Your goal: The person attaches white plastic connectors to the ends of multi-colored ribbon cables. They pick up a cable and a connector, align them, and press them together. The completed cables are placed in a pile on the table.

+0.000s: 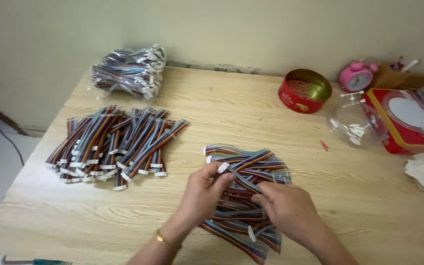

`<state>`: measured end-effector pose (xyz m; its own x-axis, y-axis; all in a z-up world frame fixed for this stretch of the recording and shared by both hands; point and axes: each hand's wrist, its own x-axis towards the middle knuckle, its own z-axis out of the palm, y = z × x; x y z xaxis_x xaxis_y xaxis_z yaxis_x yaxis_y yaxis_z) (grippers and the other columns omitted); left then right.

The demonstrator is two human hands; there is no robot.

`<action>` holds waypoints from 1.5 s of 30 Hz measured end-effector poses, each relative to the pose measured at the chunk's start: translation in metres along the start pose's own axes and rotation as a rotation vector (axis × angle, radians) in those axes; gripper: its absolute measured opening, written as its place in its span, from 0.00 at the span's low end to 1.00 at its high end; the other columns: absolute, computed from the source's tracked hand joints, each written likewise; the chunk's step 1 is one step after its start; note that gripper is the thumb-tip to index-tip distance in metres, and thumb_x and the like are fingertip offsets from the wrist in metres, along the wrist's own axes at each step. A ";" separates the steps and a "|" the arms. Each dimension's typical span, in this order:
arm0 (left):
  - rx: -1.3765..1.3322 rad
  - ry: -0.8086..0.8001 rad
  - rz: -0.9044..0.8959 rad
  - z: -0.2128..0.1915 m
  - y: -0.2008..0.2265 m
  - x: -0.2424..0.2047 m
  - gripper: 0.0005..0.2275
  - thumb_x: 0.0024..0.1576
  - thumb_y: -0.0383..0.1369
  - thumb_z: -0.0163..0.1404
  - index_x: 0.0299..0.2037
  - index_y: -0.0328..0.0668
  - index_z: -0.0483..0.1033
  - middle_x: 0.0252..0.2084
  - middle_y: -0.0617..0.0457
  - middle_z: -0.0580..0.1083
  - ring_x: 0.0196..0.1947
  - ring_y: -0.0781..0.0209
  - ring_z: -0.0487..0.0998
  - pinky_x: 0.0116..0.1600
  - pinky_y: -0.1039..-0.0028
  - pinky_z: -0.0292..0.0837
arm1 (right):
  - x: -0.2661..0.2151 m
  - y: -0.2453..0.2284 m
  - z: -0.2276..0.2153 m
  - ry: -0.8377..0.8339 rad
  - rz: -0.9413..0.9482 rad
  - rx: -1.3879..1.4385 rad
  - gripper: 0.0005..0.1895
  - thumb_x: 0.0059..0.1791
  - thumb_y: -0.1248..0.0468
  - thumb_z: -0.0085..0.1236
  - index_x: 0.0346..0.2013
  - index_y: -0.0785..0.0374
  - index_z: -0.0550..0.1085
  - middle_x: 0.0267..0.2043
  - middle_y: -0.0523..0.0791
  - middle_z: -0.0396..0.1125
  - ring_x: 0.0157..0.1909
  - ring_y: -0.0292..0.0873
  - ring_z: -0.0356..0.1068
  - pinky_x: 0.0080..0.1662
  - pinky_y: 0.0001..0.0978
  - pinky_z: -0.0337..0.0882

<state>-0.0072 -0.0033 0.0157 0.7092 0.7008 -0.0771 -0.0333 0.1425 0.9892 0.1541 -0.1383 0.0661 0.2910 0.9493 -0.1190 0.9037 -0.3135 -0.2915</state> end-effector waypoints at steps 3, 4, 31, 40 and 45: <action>0.249 0.164 0.158 0.008 0.010 -0.002 0.03 0.61 0.28 0.55 0.38 0.36 0.80 0.24 0.56 0.74 0.23 0.72 0.72 0.28 0.79 0.70 | 0.007 0.001 -0.004 -0.036 0.063 0.057 0.15 0.49 0.47 0.55 0.38 0.54 0.72 0.32 0.47 0.73 0.38 0.55 0.74 0.39 0.49 0.71; 0.250 0.167 0.148 0.005 0.005 0.001 0.03 0.61 0.28 0.55 0.38 0.36 0.80 0.24 0.56 0.74 0.23 0.72 0.72 0.28 0.79 0.70 | 0.009 0.002 -0.002 -0.046 0.062 0.061 0.15 0.49 0.47 0.55 0.38 0.54 0.72 0.32 0.47 0.73 0.38 0.55 0.74 0.39 0.49 0.71; 0.565 0.169 0.172 -0.003 -0.049 -0.050 0.31 0.63 0.43 0.45 0.72 0.31 0.53 0.71 0.35 0.62 0.69 0.41 0.62 0.75 0.61 0.52 | -0.065 0.056 0.121 0.459 0.339 0.868 0.51 0.53 0.42 0.52 0.80 0.62 0.42 0.74 0.61 0.45 0.72 0.59 0.51 0.68 0.50 0.57; 0.284 0.201 0.233 -0.010 -0.043 -0.059 0.28 0.70 0.41 0.43 0.73 0.30 0.51 0.78 0.33 0.53 0.79 0.39 0.51 0.79 0.56 0.44 | -0.058 0.014 0.092 0.595 0.098 0.762 0.39 0.59 0.47 0.43 0.75 0.70 0.48 0.80 0.60 0.39 0.81 0.58 0.42 0.75 0.50 0.47; 1.121 -0.074 0.698 0.010 -0.019 -0.082 0.39 0.50 0.63 0.46 0.69 0.50 0.61 0.75 0.36 0.50 0.75 0.33 0.46 0.69 0.30 0.35 | -0.067 0.021 0.063 0.516 -0.061 0.311 0.36 0.52 0.47 0.55 0.66 0.67 0.60 0.74 0.59 0.49 0.78 0.62 0.49 0.73 0.53 0.52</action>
<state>-0.0581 -0.0703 0.0045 0.8187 0.3456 0.4587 0.1662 -0.9071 0.3867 0.1340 -0.2102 0.0083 0.4267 0.8300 0.3592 0.8120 -0.1768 -0.5562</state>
